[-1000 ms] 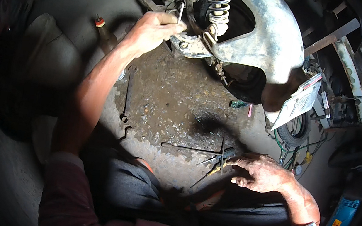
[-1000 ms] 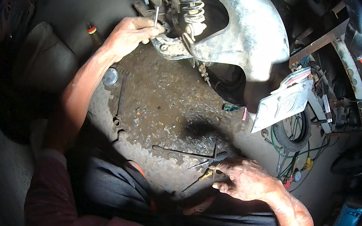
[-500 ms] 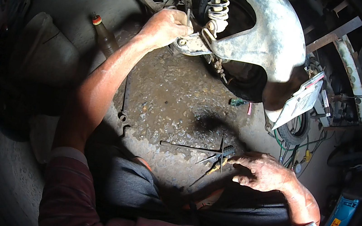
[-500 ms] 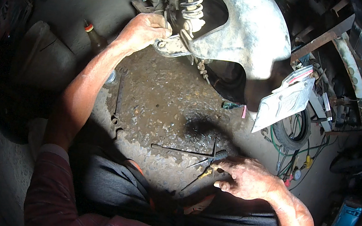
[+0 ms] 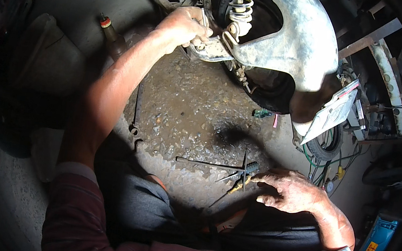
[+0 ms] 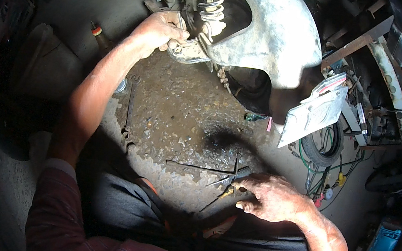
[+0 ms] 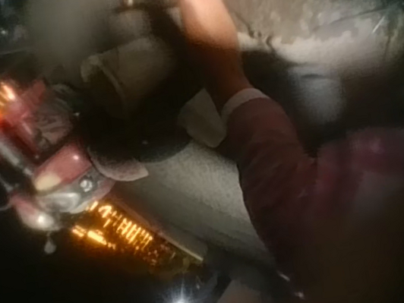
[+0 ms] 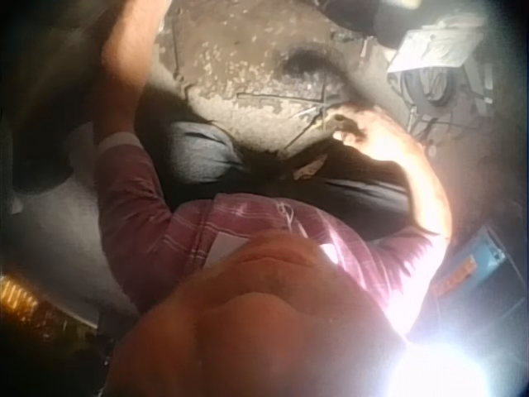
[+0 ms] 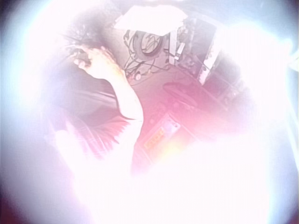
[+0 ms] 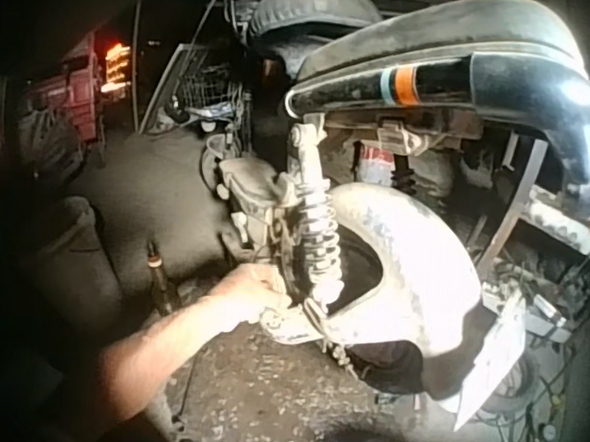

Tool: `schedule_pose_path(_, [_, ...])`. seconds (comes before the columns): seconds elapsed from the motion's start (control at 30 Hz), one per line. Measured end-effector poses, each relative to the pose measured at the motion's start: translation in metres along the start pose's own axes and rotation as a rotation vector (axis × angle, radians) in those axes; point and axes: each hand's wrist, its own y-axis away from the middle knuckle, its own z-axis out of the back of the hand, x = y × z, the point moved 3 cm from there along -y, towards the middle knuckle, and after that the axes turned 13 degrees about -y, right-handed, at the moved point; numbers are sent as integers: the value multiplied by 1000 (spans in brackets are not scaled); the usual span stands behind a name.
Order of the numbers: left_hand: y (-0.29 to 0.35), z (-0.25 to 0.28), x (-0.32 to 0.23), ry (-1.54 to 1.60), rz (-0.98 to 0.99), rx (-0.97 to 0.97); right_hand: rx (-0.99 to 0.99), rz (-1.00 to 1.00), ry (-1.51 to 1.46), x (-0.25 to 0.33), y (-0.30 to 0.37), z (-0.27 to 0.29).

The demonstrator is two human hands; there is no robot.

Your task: The person is working on the rear suspension of a motorcycle, using a wrench to tighten or loosen bolts on the shock absorber assembly. The person adjusts components and repositions tools while seated on the floor.

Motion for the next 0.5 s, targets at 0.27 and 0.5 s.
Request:
schedule_pose_path(0.27, [28, -22, -21, -459, -337, -197, 2, -10, -11, -1, -4, 0])
schedule_pose_path(0.5, [76, -50, -25, -772, -868, -521, 0, -41, -1, 2, -3, 5])
